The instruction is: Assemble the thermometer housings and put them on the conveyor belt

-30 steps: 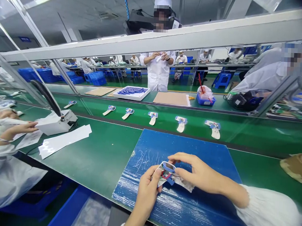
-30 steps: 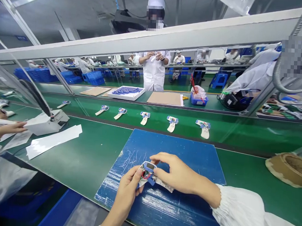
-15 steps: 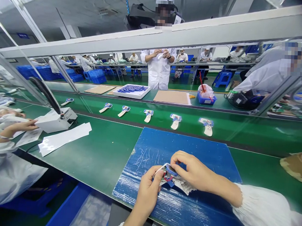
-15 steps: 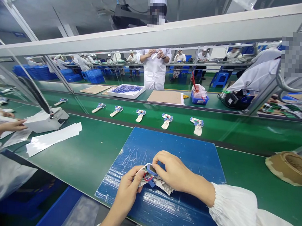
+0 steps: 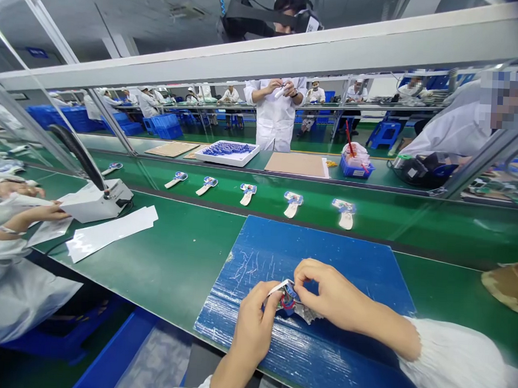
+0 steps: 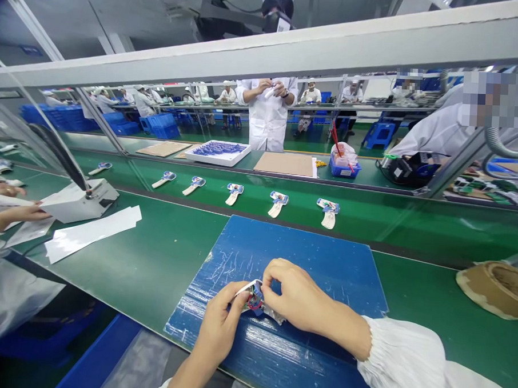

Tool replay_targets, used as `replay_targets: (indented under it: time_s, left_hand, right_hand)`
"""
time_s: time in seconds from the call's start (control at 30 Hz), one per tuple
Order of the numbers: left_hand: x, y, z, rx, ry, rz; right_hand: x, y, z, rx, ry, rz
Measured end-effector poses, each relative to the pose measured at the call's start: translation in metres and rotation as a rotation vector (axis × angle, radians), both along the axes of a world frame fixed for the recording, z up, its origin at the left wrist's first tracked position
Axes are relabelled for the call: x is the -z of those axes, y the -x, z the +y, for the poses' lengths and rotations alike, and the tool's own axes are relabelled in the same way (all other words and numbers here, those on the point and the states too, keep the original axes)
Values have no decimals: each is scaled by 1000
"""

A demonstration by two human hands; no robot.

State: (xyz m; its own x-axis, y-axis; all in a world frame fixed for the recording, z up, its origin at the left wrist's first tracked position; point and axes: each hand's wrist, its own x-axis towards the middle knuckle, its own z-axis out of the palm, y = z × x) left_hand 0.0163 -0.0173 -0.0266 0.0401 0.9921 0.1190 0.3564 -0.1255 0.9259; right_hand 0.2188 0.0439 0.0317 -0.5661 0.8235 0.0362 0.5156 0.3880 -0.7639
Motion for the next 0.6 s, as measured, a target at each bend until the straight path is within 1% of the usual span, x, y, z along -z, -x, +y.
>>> replay_targets:
  time_s: [0.13, 0.3, 0.43, 0.53, 0.6]
  left_hand:
    - [2, 0, 1, 21, -8, 10]
    - [0, 0, 3, 31, -3, 14]
    - [-1, 0, 2, 10, 29, -4]
    - [0, 1, 3, -24, 66, -100]
    - [2, 2, 4, -71, 140, -230]
  right_hand:
    - [-4, 2, 0, 24, 15, -51]
    - [-10, 5, -3, 58, 38, -115]
    - [-20, 5, -2, 51, 70, -114]
    - [-25, -2, 2, 71, 122, -55]
    - [-19, -10, 2, 107, 106, -23]
